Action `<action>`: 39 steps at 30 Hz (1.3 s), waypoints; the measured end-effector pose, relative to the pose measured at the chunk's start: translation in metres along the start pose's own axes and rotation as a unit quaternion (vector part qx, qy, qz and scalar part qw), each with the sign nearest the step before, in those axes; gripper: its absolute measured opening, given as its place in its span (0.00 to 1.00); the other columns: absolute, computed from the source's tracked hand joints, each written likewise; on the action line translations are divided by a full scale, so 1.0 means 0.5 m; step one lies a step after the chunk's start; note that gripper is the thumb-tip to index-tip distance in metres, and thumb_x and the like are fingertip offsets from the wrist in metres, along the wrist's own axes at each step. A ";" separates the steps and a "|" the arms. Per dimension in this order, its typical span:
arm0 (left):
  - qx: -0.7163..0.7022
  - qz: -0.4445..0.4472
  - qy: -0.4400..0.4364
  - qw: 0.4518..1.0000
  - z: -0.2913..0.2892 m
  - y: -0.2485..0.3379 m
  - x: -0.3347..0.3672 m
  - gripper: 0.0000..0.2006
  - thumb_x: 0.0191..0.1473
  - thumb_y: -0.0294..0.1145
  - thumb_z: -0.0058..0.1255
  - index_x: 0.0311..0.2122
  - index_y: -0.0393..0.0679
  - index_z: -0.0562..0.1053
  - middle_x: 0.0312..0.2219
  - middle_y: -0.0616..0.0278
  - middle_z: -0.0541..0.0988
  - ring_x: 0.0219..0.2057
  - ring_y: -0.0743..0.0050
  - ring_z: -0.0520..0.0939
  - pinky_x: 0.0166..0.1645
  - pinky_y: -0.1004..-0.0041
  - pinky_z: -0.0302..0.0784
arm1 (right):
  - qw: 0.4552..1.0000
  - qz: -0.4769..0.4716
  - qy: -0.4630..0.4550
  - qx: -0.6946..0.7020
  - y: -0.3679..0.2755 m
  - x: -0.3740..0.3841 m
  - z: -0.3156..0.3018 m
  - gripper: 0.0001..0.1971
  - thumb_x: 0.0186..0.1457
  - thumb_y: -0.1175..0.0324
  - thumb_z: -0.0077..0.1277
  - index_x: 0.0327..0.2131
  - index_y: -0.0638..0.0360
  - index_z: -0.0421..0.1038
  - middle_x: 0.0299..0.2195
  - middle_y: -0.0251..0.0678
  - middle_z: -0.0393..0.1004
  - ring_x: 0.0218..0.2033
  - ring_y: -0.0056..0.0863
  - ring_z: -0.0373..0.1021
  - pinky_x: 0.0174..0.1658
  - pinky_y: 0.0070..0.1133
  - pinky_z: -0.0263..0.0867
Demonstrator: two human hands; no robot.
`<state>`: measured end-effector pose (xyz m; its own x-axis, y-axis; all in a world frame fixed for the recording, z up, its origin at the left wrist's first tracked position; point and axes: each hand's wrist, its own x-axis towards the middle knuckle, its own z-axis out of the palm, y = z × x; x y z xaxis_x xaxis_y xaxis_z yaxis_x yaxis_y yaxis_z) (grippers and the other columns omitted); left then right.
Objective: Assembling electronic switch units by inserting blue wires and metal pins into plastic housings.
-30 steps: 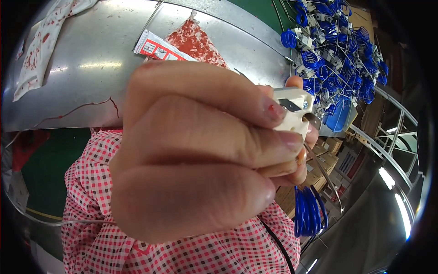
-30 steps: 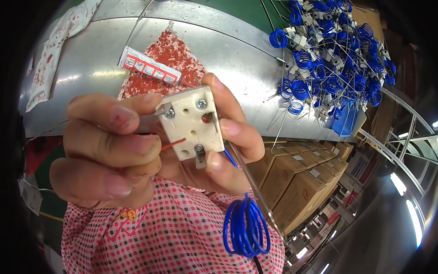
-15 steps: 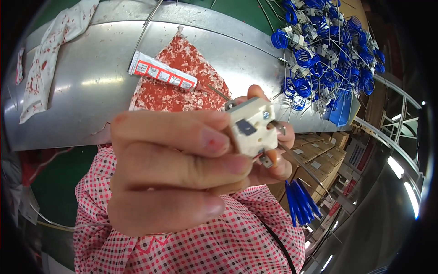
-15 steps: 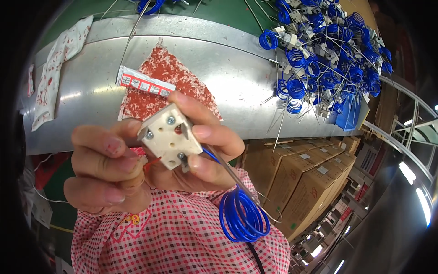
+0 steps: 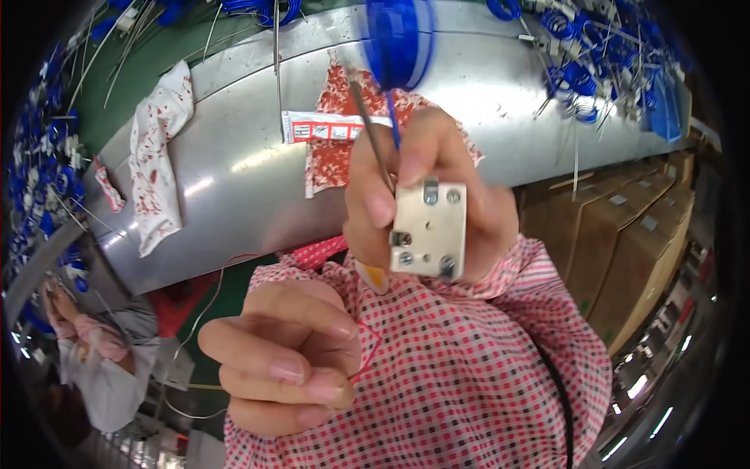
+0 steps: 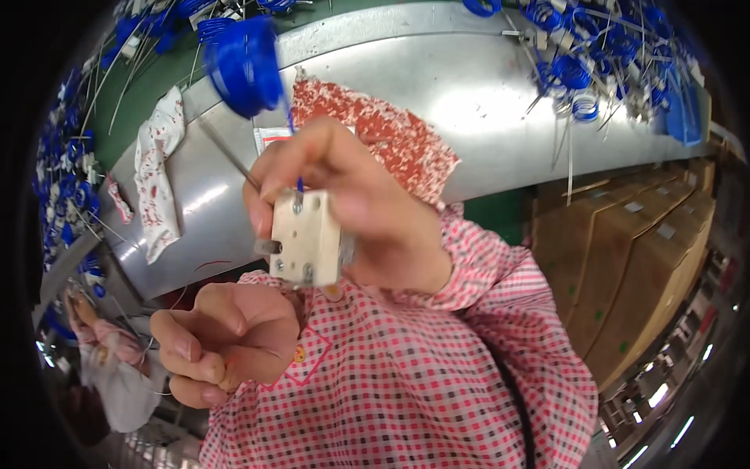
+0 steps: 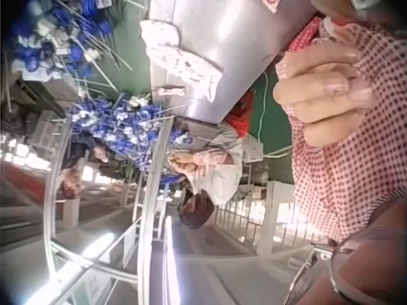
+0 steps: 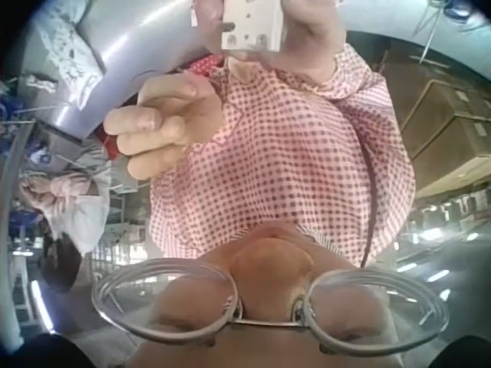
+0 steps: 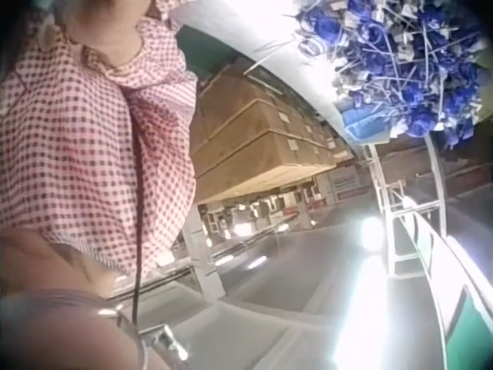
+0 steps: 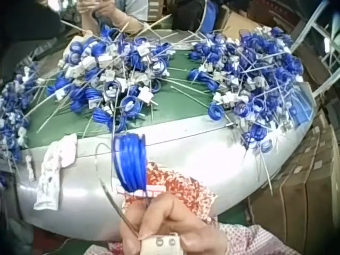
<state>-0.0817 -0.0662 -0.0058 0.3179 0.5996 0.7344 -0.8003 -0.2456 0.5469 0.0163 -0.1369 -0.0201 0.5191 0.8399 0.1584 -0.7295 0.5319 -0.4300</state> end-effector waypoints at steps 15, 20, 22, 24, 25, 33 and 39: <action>0.170 0.080 0.063 0.980 0.005 -0.012 0.010 0.08 0.44 0.26 0.51 0.25 0.53 0.65 0.20 0.87 0.71 0.34 0.87 0.66 0.40 0.77 0.57 | 0.941 0.299 -0.009 0.162 -0.007 -0.016 0.005 0.23 0.54 0.53 0.31 0.27 0.70 0.55 0.10 0.39 0.59 0.07 0.18 0.55 0.07 0.13 0.49; 0.157 0.200 0.007 0.967 -0.056 0.019 0.010 0.02 0.50 0.30 0.44 0.27 0.52 0.67 0.27 0.82 0.73 0.39 0.81 0.69 0.44 0.68 0.58 | 0.909 0.369 -0.061 0.185 -0.011 -0.018 0.006 0.24 0.54 0.51 0.33 0.27 0.70 0.55 0.11 0.39 0.59 0.07 0.18 0.56 0.07 0.13 0.49; 0.162 0.276 -0.021 0.947 -0.061 0.002 0.015 0.01 0.50 0.30 0.45 0.28 0.51 0.67 0.26 0.80 0.73 0.37 0.79 0.71 0.42 0.66 0.60 | 0.907 0.377 -0.056 0.177 -0.017 -0.029 -0.003 0.24 0.54 0.51 0.34 0.27 0.70 0.55 0.11 0.38 0.60 0.07 0.18 0.57 0.08 0.13 0.49; 0.103 0.316 -0.002 0.943 -0.042 -0.021 0.032 0.01 0.49 0.30 0.45 0.28 0.50 0.67 0.26 0.78 0.73 0.36 0.79 0.71 0.42 0.66 0.61 | 0.892 0.405 -0.072 0.187 -0.014 -0.022 -0.002 0.25 0.54 0.50 0.35 0.28 0.71 0.55 0.12 0.38 0.60 0.08 0.18 0.57 0.08 0.12 0.50; 0.035 0.355 0.021 0.934 -0.038 -0.026 0.041 0.01 0.49 0.30 0.46 0.28 0.49 0.67 0.25 0.76 0.73 0.36 0.79 0.72 0.42 0.66 0.61 | 0.892 0.404 -0.077 0.189 -0.012 -0.015 0.005 0.25 0.53 0.50 0.37 0.28 0.71 0.56 0.12 0.38 0.60 0.08 0.18 0.58 0.09 0.12 0.51; -0.258 0.299 0.107 0.912 0.023 -0.025 0.014 0.03 0.49 0.28 0.45 0.26 0.43 0.67 0.22 0.71 0.70 0.33 0.77 0.71 0.40 0.73 0.64 | 0.899 0.414 -0.010 0.139 -0.026 -0.027 0.018 0.25 0.48 0.50 0.44 0.27 0.70 0.59 0.16 0.35 0.64 0.12 0.16 0.60 0.12 0.11 0.53; -0.118 0.330 0.064 0.934 -0.014 -0.014 0.014 0.02 0.48 0.27 0.45 0.26 0.43 0.67 0.21 0.71 0.70 0.34 0.77 0.71 0.41 0.73 0.64 | 0.901 0.412 -0.005 0.136 -0.026 -0.026 0.016 0.25 0.46 0.50 0.46 0.27 0.70 0.59 0.19 0.37 0.65 0.15 0.16 0.62 0.15 0.10 0.54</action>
<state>-0.0775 -0.0550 -0.0072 -0.3357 0.4677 0.8177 -0.8955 -0.4276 -0.1232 0.0155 -0.1540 -0.0095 -0.2527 0.9616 -0.1067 -0.9481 -0.2681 -0.1708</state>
